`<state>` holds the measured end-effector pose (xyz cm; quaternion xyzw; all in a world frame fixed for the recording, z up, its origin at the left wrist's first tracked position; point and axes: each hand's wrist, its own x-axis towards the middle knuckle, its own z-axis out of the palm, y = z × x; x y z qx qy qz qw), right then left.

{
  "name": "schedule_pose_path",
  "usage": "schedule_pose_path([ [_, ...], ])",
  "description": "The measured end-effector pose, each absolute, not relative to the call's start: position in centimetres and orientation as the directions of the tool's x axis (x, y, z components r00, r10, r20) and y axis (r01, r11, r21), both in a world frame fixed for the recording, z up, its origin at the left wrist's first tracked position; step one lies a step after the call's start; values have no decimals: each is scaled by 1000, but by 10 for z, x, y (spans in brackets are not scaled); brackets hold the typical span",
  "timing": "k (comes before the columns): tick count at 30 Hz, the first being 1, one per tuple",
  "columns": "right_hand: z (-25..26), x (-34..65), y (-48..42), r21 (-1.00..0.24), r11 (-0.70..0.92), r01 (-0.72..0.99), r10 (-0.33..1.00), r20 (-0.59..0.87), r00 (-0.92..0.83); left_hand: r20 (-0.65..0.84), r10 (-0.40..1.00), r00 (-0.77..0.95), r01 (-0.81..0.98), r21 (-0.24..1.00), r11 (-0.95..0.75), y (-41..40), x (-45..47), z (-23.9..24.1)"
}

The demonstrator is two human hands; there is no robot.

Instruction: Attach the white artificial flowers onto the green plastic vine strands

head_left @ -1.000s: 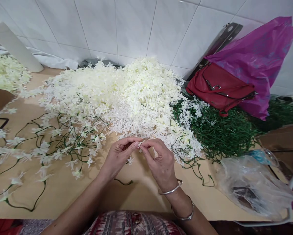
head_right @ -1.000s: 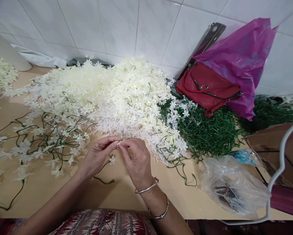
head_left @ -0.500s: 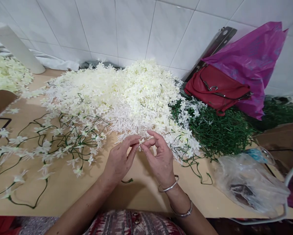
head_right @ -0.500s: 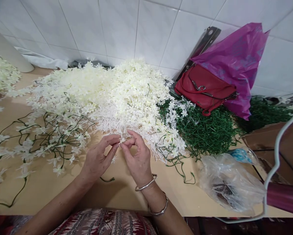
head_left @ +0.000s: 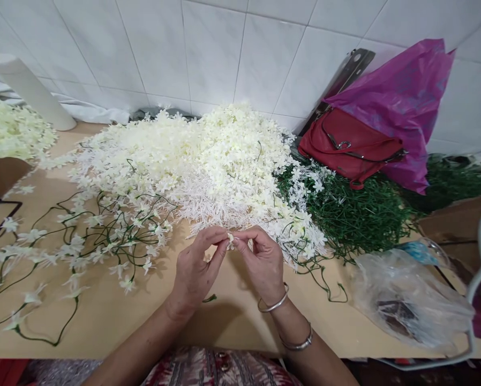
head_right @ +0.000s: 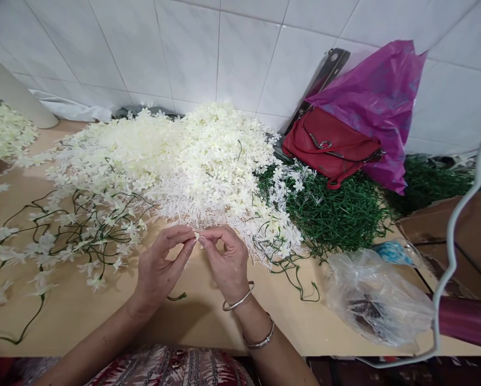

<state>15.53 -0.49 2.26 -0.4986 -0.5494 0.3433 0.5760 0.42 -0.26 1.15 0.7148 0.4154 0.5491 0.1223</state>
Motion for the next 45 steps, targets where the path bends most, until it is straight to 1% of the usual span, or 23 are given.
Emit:
schedule_pose_path([
  [2, 21, 155, -4, -964, 249, 90, 948, 262, 179, 591, 806, 26, 389, 737, -553, -4, 6, 14],
  [5, 18, 155, -2, -978, 208, -13, 962, 202, 184, 371, 929, 15, 230, 902, -364, -4, 6, 15],
  [7, 17, 156, -2, -981, 191, -39, 967, 181, 177, 269, 963, 15, 135, 954, -268, -4, 5, 13],
  [8, 16, 156, -1, -981, 191, -37, 968, 182, 170, 251, 968, 19, 110, 961, -252, -4, 5, 13],
  [9, 16, 156, -1, -980, 199, -31, 968, 191, 159, 256, 966, 28, 105, 961, -258, -4, 4, 12],
  [11, 17, 158, -1, -974, 224, -32, 966, 218, 137, 313, 948, 56, 140, 938, -318, -5, 2, 11],
  [14, 18, 161, 1, -970, 221, -99, 970, 208, 128, 371, 923, 106, 209, 899, -385, -3, -3, 13],
  [17, 14, 167, 5, -972, 177, -156, 972, 148, 181, 346, 937, 51, 275, 897, -346, 4, -12, 14],
  [19, 9, 172, 8, -977, 166, -135, 963, 132, 235, 345, 939, 6, 355, 877, -324, 11, -18, 13],
  [20, 7, 174, 10, -980, 167, -110, 956, 134, 261, 360, 933, 22, 399, 852, -338, 14, -20, 13],
  [22, 4, 178, 12, -985, 163, -56, 945, 140, 295, 402, 906, 130, 459, 786, -414, 20, -21, 11],
  [25, 3, 184, 15, -989, 149, 1, 937, 142, 320, 434, 847, 307, 462, 710, -532, 24, -20, 7],
  [27, 4, 188, 18, -988, 154, 24, 927, 153, 341, 442, 839, 319, 495, 677, -545, 26, -20, 5],
  [29, 5, 193, 20, -986, 161, 39, 918, 164, 362, 446, 854, 269, 551, 656, -516, 28, -20, 3],
  [32, 6, 197, 22, -986, 157, 50, 911, 165, 377, 441, 860, 255, 573, 647, -502, 29, -21, 3],
  [35, 6, 198, 23, -987, 154, 55, 909, 163, 383, 437, 842, 316, 522, 661, -539, 26, -19, 4],
  [37, 7, 198, 23, -986, 153, 58, 910, 164, 381, 437, 839, 324, 493, 679, -544, 24, -18, 4],
  [40, 8, 196, 23, -987, 150, 63, 914, 163, 372, 429, 854, 295, 494, 697, -520, 19, -21, 4],
  [43, 9, 195, 22, -987, 142, 68, 916, 158, 369, 419, 877, 236, 532, 700, -477, 12, -32, 5],
  [45, 10, 193, 22, -988, 136, 70, 916, 153, 371, 394, 890, 227, 553, 700, -451, 5, -40, 6],
])
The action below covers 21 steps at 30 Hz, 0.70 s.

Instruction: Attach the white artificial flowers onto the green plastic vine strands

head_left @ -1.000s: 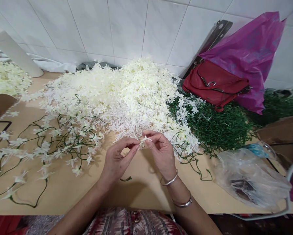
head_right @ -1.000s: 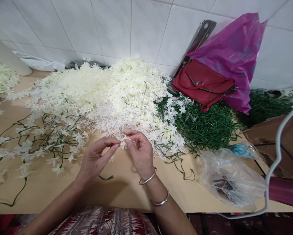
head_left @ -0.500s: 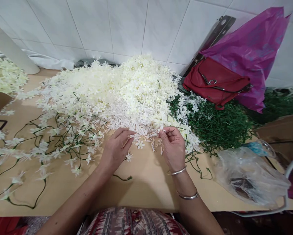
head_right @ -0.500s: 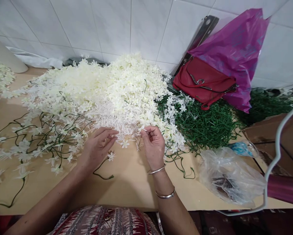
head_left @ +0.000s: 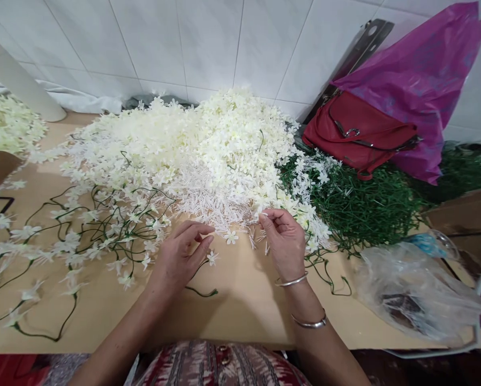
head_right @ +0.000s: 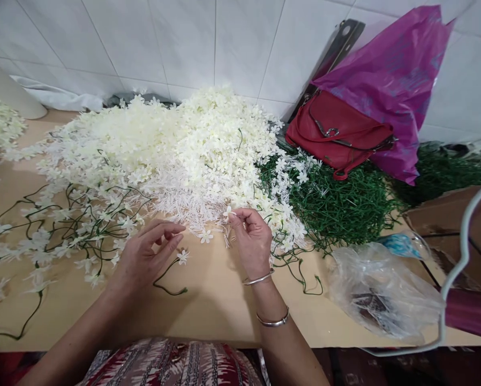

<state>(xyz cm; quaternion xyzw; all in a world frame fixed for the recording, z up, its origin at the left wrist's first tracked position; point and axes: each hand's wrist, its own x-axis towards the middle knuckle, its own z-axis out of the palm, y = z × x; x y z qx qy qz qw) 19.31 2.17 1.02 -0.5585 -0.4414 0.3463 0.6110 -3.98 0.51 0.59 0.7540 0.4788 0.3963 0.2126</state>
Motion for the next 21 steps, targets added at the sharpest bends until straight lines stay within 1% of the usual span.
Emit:
schedule_pose_path([
  [4, 10, 190, 21, -991, 123, 61, 925, 137, 353, 283, 916, 284, 569, 719, -399, -11, -51, 5],
  [6, 10, 190, 22, -991, 120, 63, 926, 135, 351, 256, 917, 307, 570, 722, -392, -18, -54, 3],
  [10, 8, 193, 23, -990, 121, 70, 919, 139, 370, 197, 912, 359, 641, 658, -395, -31, -64, -1],
  [12, 8, 195, 23, -990, 123, 69, 918, 140, 371, 190, 890, 414, 662, 608, -438, -40, -69, -2],
  [16, 11, 196, 21, -990, 125, 67, 921, 141, 363, 189, 784, 591, 613, 526, -590, -53, -71, 0],
  [19, 13, 194, 20, -991, 114, 63, 925, 129, 358, 170, 738, 653, 587, 503, -635, -53, -64, 1],
  [21, 13, 193, 20, -994, 101, 38, 933, 108, 344, 192, 723, 664, 560, 514, -650, -51, -58, 2],
])
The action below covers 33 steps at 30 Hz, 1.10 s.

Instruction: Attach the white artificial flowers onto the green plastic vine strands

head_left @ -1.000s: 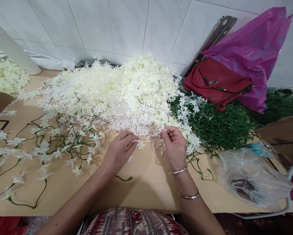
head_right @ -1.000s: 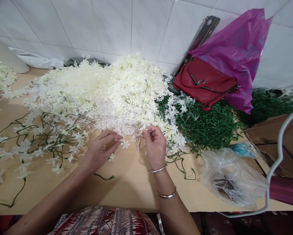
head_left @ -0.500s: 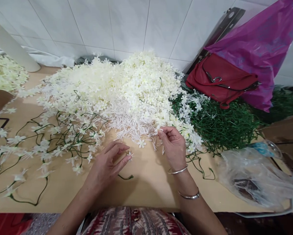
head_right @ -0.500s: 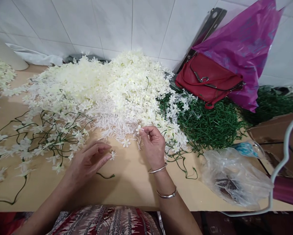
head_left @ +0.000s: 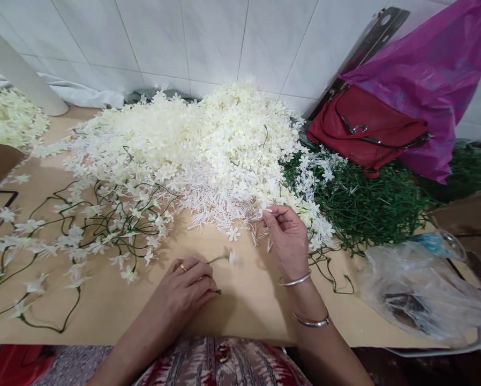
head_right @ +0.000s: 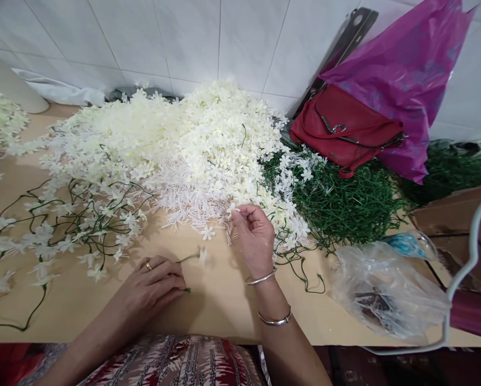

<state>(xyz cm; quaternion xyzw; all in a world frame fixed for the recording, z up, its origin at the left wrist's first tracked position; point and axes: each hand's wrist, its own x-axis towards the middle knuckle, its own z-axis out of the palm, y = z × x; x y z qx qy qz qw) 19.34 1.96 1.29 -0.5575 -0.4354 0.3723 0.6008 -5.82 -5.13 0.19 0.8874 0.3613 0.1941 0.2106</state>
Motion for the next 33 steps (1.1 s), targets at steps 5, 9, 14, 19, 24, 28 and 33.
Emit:
schedule_pose_path([
  [5, 10, 194, 18, -990, 52, -128, 987, 31, 158, 169, 822, 544, 350, 844, -406, -46, -43, 7],
  [9, 13, 193, 13, -992, -14, -122, 997, -4, -80, -30, 925, 378, 143, 989, -27, -34, -31, 5],
  [14, 19, 190, 9, -994, -89, -69, 935, -59, -350, -92, 956, 280, -23, 994, 103, -23, -21, 0],
  [19, 13, 187, 10, -987, -134, -86, 916, -91, -391, -77, 969, 235, -36, 996, 88, -23, -19, 1],
  [24, 10, 181, 10, -986, -147, -80, 925, -108, -365, -55, 971, 232, -29, 998, 63, -24, -18, -1],
  [28, 11, 179, 9, -987, -146, -62, 934, -117, -338, -40, 982, 187, -48, 998, 50, -26, -16, -3],
  [33, 13, 181, 9, -986, -144, -78, 945, -114, -307, -58, 992, 112, -69, 995, 65, -26, -14, -3],
])
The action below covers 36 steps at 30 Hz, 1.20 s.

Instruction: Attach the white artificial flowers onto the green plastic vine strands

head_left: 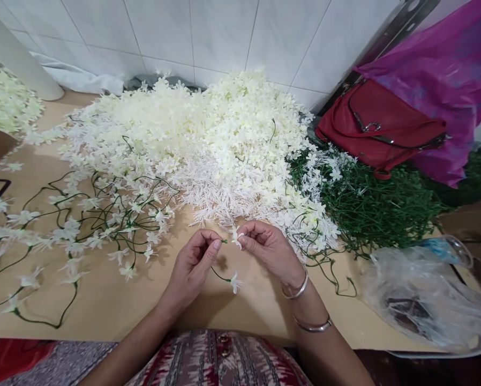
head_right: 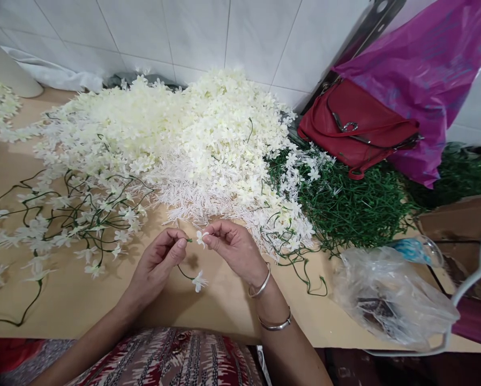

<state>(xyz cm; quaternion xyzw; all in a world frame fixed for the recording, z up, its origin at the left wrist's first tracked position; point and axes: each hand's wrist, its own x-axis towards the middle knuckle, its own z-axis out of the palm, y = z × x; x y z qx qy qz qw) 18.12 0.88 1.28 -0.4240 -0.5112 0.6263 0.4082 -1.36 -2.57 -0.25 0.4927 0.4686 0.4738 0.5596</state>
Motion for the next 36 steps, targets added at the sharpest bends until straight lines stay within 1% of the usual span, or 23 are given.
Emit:
schedule_pose_path([
  [5, 13, 177, 7, -987, -146, -71, 941, -116, -317, -33, 993, 115, -60, 997, 40, -26, -12, -3],
  [11, 10, 174, 4, -995, -93, -25, 962, -84, -259, -24, 991, 131, -52, 998, 31, -29, -12, -11],
  [16, 6, 169, 1, -999, -13, 35, 977, -21, -211, -26, 993, 114, -38, 999, 31, -30, -12, -15],
  [21, 3, 164, 0, -999, 36, 22, 984, 31, -176, -35, 994, 100, -43, 998, 40, -29, -12, -15],
  [23, 3, 163, 0, -1000, 27, 11, 987, 25, -161, -53, 993, 105, -42, 997, 58, -29, -11, -14],
  [29, 0, 159, 1, -996, -75, -40, 988, -69, -135, -61, 993, 102, -50, 997, 66, -30, -11, -12],
  [36, -6, 163, 4, -998, -45, -34, 981, -38, -189, -76, 991, 113, -2, 997, 77, -32, -12, -14],
])
